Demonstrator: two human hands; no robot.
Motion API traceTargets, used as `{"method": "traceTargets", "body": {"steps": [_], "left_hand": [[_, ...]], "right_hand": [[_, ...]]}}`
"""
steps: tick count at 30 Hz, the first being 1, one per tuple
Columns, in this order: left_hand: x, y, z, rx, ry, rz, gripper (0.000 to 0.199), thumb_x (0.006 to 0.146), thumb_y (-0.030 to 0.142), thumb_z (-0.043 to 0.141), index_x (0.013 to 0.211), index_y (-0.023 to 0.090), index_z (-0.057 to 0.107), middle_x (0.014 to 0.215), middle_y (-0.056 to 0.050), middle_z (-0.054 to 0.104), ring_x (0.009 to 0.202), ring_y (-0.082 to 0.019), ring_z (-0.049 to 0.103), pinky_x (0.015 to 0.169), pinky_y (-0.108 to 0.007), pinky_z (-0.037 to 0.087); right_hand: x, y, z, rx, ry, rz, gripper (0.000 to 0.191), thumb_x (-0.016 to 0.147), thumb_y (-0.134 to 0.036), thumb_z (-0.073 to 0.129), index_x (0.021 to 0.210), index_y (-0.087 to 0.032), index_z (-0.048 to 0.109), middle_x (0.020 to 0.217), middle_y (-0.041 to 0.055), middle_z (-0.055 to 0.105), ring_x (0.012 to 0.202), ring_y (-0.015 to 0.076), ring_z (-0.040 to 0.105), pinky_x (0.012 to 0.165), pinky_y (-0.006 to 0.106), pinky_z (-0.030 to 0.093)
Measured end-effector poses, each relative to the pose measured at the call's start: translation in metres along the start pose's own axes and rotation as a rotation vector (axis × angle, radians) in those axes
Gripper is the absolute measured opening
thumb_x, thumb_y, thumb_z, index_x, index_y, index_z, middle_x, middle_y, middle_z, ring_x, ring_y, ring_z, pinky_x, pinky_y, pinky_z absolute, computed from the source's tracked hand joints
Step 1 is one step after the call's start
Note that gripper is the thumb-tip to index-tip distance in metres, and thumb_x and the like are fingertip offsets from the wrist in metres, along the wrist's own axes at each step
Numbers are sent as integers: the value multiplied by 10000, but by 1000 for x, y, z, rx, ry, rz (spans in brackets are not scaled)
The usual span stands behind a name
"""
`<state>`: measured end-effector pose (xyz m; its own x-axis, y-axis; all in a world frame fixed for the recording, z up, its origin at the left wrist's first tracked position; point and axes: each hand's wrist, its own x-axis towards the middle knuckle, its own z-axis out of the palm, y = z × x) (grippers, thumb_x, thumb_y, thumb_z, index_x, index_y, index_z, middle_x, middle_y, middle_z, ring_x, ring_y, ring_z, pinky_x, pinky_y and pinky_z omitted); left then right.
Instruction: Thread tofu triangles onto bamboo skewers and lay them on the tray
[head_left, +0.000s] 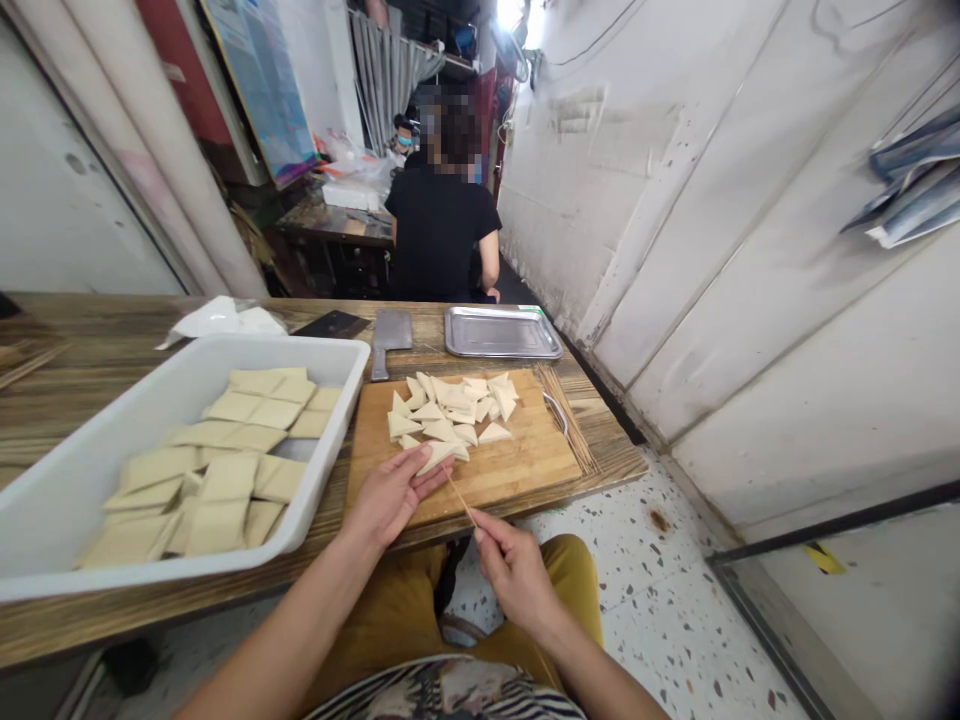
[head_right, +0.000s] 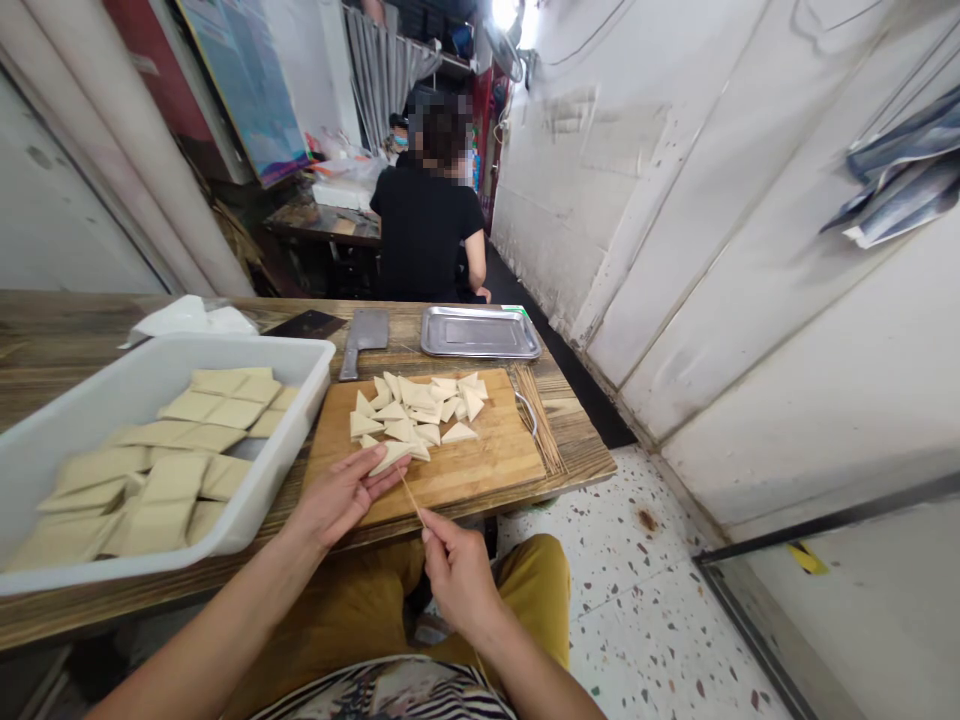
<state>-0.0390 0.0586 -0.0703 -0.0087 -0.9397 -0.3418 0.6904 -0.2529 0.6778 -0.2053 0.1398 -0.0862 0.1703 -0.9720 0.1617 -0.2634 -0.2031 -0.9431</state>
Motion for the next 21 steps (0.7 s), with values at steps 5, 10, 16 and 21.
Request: {"method": "traceTargets", "body": {"steps": [5,10,16,21], "left_hand": [[-1,0,0,6,-1,-3,82,833,65,553,829,66,635,873,-132,721,828,-202,701,755,-291,591],[-1,1,-1,8,-10,-4,89,837,62,545,843,66,634,884,-134,721,839,-206,700,763,-297,590],[-3,2,0,13,-3,-8,84,838,63,544,841,68,628,877,-132,720,835,-202,701,780,-304,586],[-4,2,0,12,-4,-6,66,825,59,560,834,71,624,874,-136,718,836,-209,701,803,-320,579]], "right_hand": [[1,1,1,16,-7,-2,407,900,-406,454,1155,-176,672,604,-12,497,542,113,404,536,227,388],[2,3,1,11,-10,16,421,898,-422,459,1161,-170,669,593,-19,473,509,102,355,506,221,366],[2,0,2,9,-18,26,428,901,-434,456,1165,-170,666,591,-21,467,508,96,344,486,208,361],[2,-3,4,21,-18,25,420,905,-454,453,1151,-194,672,604,-14,484,495,95,345,456,203,343]]}}
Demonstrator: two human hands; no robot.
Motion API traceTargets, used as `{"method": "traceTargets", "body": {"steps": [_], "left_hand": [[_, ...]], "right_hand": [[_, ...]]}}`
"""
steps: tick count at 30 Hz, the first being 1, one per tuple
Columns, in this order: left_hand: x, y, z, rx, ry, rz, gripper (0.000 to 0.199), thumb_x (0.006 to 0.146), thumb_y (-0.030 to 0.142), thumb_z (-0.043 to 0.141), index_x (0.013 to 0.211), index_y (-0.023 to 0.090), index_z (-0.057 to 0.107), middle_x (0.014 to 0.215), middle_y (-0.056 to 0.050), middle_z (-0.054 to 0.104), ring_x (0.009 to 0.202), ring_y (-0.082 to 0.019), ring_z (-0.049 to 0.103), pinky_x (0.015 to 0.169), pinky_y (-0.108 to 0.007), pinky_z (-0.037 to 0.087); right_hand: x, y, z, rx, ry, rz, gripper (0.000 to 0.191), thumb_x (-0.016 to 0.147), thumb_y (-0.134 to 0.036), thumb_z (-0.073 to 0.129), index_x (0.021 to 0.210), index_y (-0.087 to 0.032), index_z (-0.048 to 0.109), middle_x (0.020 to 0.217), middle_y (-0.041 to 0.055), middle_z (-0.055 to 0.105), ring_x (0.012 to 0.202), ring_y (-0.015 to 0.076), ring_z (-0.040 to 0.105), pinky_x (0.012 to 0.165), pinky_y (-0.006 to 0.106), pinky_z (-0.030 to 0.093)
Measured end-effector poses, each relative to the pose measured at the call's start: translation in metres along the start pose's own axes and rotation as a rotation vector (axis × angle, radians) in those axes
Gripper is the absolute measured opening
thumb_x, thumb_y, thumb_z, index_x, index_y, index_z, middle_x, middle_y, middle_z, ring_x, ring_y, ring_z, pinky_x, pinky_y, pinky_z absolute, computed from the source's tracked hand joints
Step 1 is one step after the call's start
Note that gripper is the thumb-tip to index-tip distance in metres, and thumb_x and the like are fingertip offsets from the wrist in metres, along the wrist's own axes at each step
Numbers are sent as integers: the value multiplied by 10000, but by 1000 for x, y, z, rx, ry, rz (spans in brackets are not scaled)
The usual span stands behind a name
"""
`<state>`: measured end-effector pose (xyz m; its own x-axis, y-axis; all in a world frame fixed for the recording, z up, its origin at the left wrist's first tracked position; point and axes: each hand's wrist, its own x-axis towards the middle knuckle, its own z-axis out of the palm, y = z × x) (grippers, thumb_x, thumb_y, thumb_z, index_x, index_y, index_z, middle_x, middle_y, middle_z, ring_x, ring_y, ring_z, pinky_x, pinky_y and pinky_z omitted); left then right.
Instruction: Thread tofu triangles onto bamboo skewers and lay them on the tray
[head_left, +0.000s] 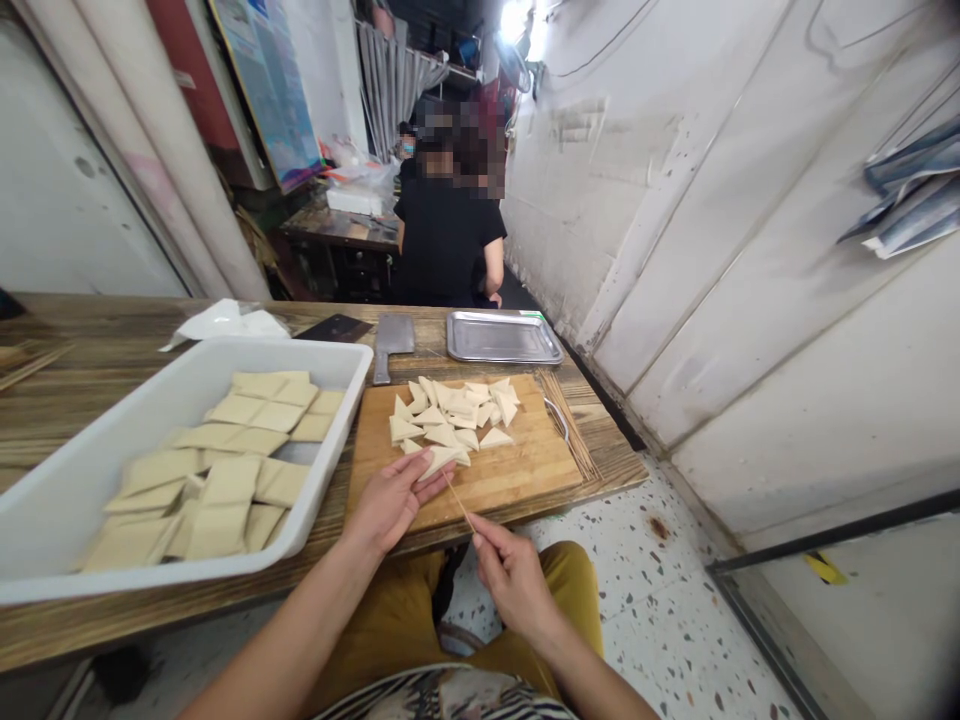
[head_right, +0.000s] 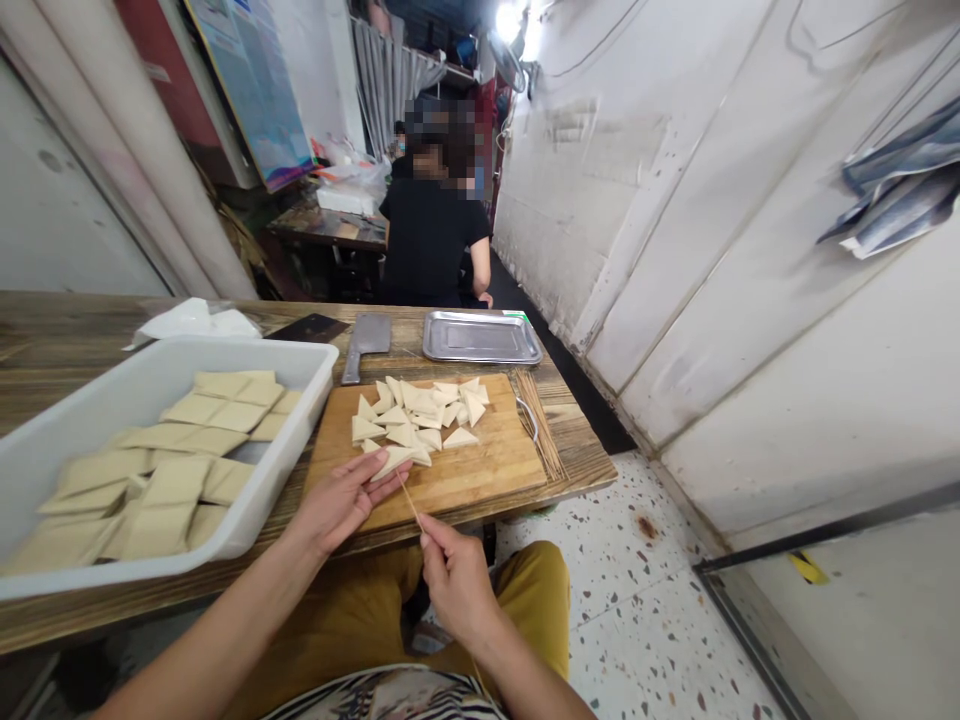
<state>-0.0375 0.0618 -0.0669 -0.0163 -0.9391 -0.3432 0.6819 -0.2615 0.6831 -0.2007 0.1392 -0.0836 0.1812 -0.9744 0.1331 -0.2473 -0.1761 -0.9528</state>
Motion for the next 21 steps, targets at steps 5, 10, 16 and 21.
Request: {"method": "traceTargets", "body": {"steps": [5,10,16,21], "left_hand": [[2,-1,-2,-3,-16,-1,52,810,63,584,826,75,632,882,-137,718,851,-218,699,809,-326,576],[0,0,-1,-2,-15,-2,80,825,57,558,792,73,630,863,-131,716,845,-216,699,788,-317,582],[1,1,-1,-1,-12,-12,84,824,47,553,805,73,631,866,-127,714,845,-217,700,771,-310,584],[4,-1,-5,-12,-22,-9,65,804,42,579,812,80,631,889,-127,714,880,-228,694,796,-318,578]], "right_hand": [[1,6,2,14,15,-16,427,899,-476,459,1139,-200,679,652,1,535,502,95,372,460,200,346],[2,6,3,6,51,-28,436,889,-513,466,1113,-216,695,593,4,539,551,133,454,491,217,387],[5,7,5,-2,41,-25,451,892,-498,459,1129,-187,684,584,-10,490,502,107,372,477,216,351],[9,12,8,1,49,-34,441,895,-489,455,1122,-188,684,615,-6,486,503,99,350,450,203,319]]}}
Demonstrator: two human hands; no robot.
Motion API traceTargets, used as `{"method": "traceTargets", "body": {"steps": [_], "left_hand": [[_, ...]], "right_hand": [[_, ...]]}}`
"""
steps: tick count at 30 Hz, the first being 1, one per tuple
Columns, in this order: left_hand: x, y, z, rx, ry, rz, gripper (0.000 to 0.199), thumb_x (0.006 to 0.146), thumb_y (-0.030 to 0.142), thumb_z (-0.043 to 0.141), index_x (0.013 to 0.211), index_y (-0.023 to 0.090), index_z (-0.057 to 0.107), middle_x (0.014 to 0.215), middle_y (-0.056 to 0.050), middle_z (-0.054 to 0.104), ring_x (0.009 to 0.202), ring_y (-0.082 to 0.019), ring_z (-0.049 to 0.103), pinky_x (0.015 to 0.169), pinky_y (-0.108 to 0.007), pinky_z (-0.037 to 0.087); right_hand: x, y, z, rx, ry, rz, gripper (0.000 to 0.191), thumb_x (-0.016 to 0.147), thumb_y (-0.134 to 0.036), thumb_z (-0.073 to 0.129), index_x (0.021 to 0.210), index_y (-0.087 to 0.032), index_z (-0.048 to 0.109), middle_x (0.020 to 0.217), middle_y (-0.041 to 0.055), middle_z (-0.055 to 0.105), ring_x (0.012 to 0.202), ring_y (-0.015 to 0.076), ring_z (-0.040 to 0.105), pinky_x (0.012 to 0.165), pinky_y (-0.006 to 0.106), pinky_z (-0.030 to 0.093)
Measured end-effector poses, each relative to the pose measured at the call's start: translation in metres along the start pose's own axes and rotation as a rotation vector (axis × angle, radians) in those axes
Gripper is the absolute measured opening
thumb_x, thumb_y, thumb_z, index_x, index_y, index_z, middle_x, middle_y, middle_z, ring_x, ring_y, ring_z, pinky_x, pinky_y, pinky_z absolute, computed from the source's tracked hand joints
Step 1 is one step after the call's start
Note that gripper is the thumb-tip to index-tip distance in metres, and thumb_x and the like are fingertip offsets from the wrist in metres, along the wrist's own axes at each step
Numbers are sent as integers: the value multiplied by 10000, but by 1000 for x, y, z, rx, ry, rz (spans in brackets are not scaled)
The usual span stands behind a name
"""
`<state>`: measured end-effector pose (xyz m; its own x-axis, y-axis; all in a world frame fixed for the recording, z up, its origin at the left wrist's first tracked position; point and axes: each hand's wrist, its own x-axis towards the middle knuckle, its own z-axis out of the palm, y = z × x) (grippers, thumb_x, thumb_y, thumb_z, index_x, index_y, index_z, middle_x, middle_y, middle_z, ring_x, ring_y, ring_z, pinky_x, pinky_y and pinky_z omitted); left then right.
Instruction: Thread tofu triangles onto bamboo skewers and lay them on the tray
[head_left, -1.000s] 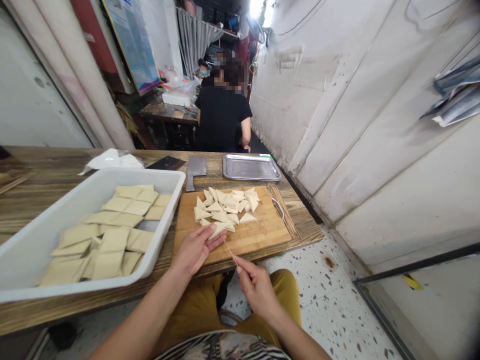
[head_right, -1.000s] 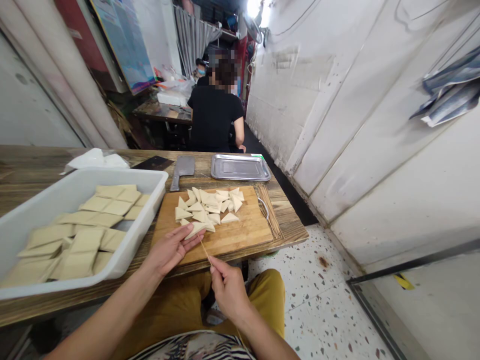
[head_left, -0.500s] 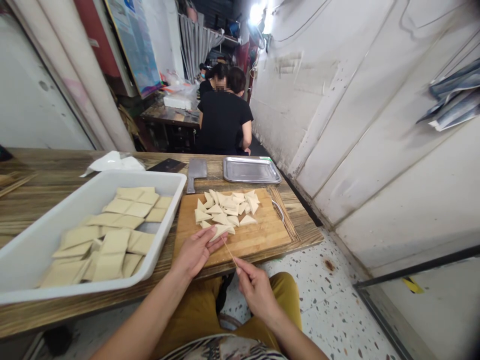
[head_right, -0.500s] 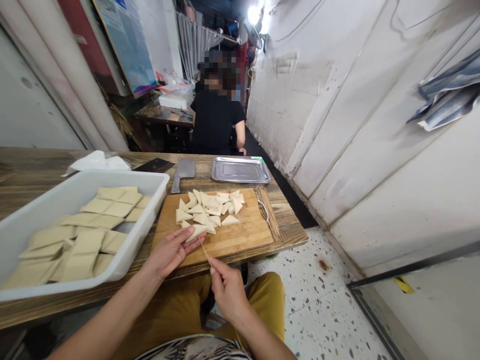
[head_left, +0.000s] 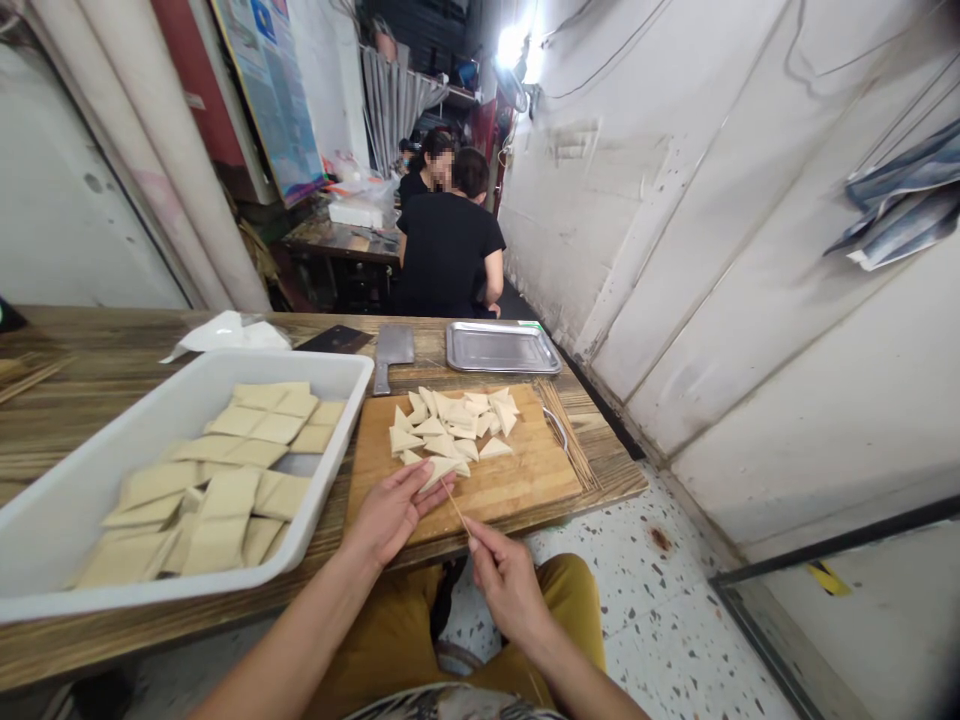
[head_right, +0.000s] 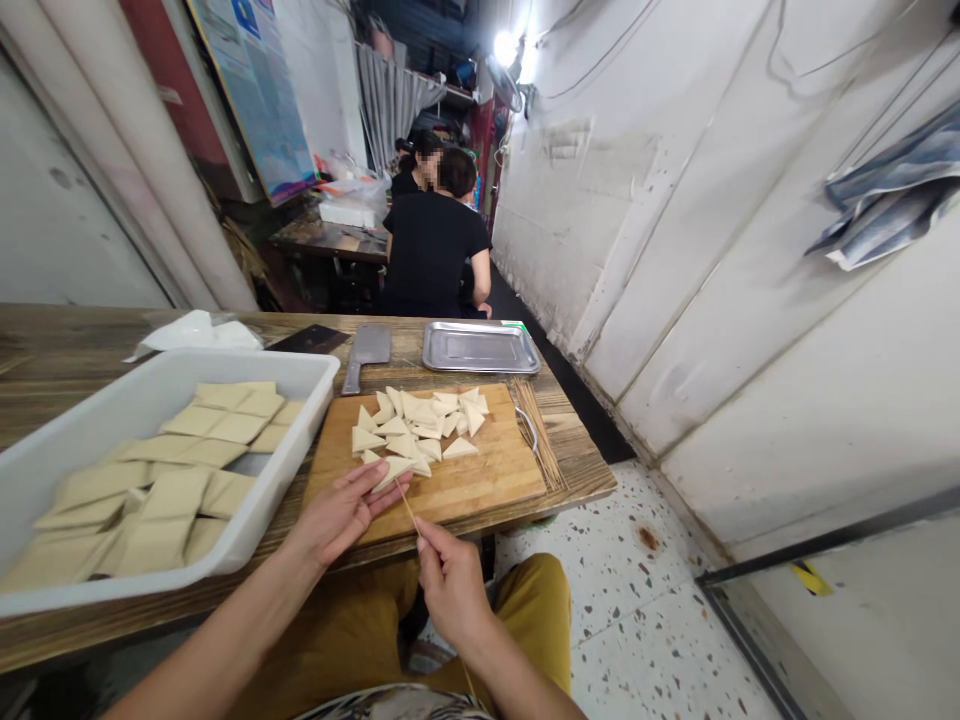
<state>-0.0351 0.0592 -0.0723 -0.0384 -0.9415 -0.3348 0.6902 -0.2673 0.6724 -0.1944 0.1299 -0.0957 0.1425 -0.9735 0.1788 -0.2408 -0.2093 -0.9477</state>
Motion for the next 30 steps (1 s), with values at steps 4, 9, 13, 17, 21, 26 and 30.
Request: {"method": "traceTargets", "body": {"steps": [4,9,13,17,21,26,30], "left_hand": [[1,-1,-2,-2,-13,3,65,798,42,588,822,85,630,894,-125,713,901,-237,689,818,-340,573],[1,-1,-2,-1,-20,4,72,780,35,608,827,86,628,879,-122,712,899,-239,689,819,-341,572],[-1,3,1,-46,-15,-19,48,803,75,598,836,97,625,868,-109,712,863,-230,697,782,-336,584],[-3,3,5,-57,3,1,64,824,126,590,851,93,637,861,-113,713,791,-208,703,734,-323,594],[-5,-3,5,-48,8,45,52,803,106,608,815,82,653,848,-116,713,759,-192,700,728,-305,594],[-7,-5,4,-55,30,29,65,815,106,591,816,88,654,854,-118,716,750,-184,699,727,-296,594],[-9,-3,5,-72,50,12,65,819,89,579,823,77,643,859,-127,715,756,-186,700,722,-291,594]], "right_hand": [[2,3,2,8,11,-7,433,902,-487,448,1112,-193,686,598,-10,469,502,100,349,441,197,311],[3,6,6,17,20,5,454,895,-510,449,1107,-183,683,577,-22,435,490,95,326,438,198,297],[4,8,8,18,28,8,462,896,-511,443,1085,-163,682,592,-23,409,501,97,329,451,204,290],[1,8,9,-10,14,4,457,907,-513,427,1037,-154,677,557,-38,360,485,99,311,438,208,262],[-3,7,9,-49,1,10,451,925,-515,394,958,-155,664,529,-49,336,463,96,302,420,207,239],[-5,7,10,-79,5,-2,439,940,-503,367,929,-157,637,532,-54,324,459,92,297,430,211,236],[-5,7,13,-98,4,-4,432,947,-486,361,951,-153,635,523,-58,310,453,91,289,426,211,229]]}}
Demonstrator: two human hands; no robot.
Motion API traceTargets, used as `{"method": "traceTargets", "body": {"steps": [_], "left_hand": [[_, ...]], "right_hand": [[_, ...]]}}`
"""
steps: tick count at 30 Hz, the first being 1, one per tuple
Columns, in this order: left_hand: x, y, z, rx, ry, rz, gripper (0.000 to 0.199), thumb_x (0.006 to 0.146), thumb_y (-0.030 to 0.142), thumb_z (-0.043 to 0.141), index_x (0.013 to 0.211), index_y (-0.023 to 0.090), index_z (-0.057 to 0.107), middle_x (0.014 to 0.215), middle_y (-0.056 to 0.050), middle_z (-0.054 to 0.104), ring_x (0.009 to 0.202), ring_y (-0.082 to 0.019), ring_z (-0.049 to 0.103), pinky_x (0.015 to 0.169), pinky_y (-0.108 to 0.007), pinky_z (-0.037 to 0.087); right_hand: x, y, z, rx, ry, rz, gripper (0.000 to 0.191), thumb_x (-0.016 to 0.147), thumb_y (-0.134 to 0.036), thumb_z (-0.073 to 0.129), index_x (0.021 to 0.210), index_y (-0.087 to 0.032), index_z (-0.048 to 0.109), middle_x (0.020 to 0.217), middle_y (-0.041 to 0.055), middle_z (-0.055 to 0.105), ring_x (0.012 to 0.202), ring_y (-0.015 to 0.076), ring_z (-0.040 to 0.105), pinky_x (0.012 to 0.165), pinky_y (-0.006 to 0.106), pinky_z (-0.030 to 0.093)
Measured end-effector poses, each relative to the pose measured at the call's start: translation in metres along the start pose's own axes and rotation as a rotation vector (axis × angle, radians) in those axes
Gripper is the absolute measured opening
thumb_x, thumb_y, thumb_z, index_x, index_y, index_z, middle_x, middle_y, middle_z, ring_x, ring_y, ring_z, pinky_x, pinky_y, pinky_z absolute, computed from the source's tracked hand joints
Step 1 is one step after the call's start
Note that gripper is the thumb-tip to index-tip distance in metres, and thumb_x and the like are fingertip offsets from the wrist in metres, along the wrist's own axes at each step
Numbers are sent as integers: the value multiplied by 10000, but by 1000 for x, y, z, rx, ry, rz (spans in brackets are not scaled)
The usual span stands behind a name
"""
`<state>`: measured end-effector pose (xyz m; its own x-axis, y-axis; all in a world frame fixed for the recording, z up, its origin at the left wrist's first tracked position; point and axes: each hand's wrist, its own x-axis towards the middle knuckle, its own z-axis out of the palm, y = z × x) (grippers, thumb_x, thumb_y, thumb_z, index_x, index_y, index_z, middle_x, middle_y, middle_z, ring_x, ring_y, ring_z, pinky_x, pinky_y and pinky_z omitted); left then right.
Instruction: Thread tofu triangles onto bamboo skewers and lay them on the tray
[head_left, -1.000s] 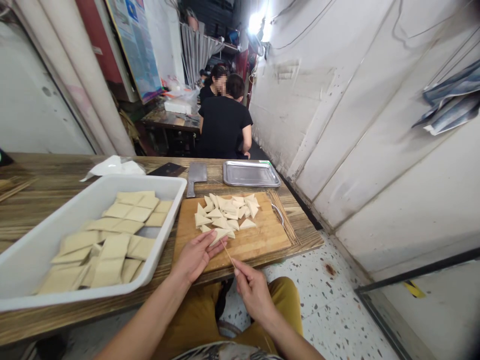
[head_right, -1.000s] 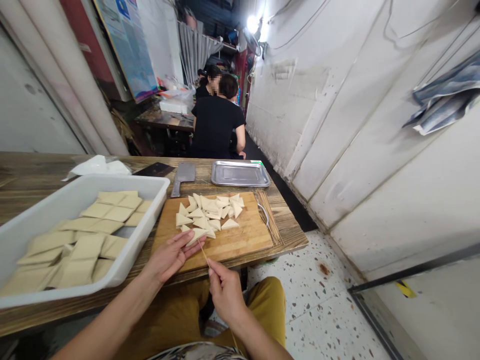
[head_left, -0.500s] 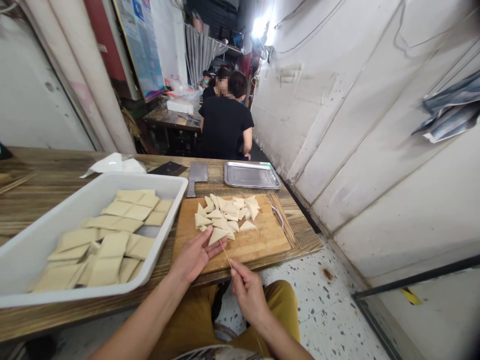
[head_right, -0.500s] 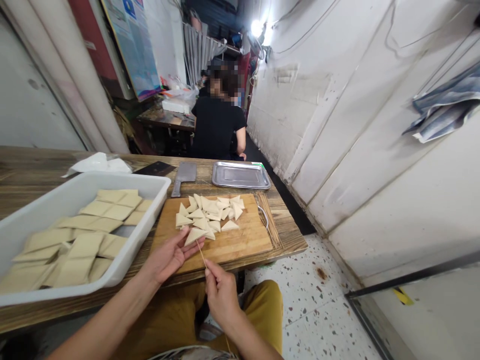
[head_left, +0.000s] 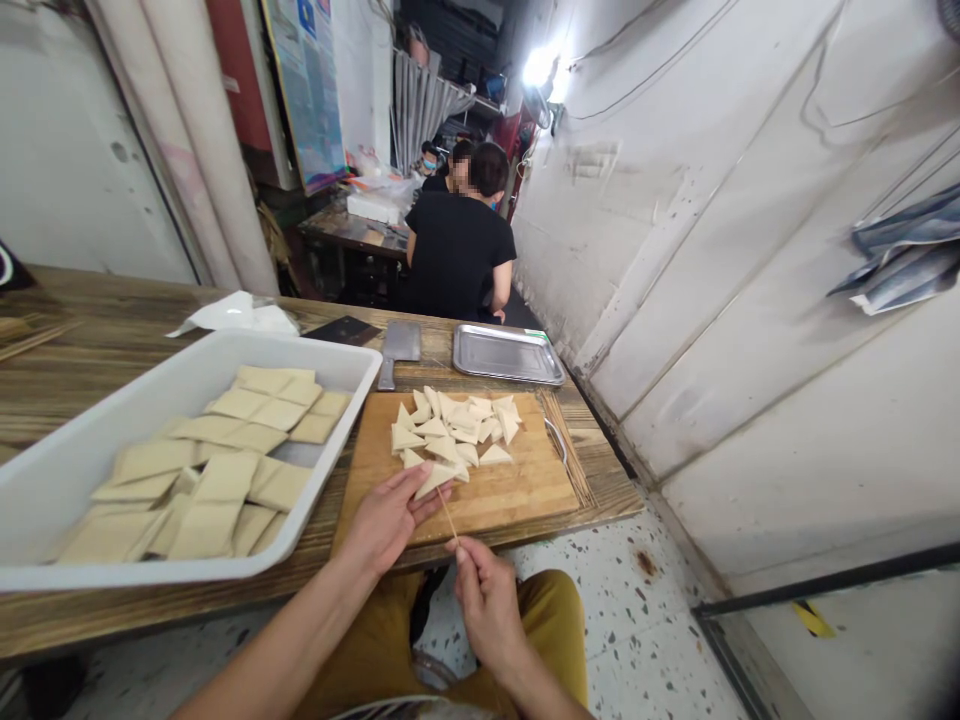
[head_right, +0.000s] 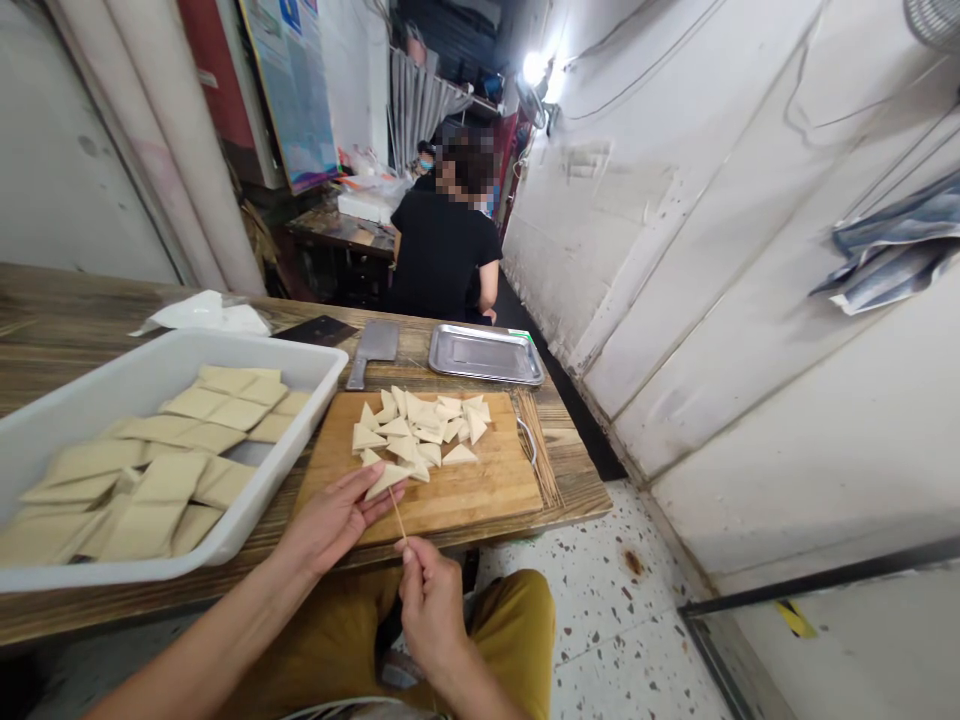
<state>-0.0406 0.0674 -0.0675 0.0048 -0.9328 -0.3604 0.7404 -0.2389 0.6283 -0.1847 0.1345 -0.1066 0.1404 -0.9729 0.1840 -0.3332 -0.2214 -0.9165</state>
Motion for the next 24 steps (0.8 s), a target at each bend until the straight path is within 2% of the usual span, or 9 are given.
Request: {"method": "traceTargets", "body": {"steps": [24], "left_hand": [[-4,-2,0,67,-15,-13,88,824,102,576,852,69,654,879,-134,719,769,-191,700,698,-271,587]], "right_hand": [[10,2,4,-60,19,-63,379,961,-406,352,864,-154,618,518,-55,351,460,91,334,446,199,249]]}}
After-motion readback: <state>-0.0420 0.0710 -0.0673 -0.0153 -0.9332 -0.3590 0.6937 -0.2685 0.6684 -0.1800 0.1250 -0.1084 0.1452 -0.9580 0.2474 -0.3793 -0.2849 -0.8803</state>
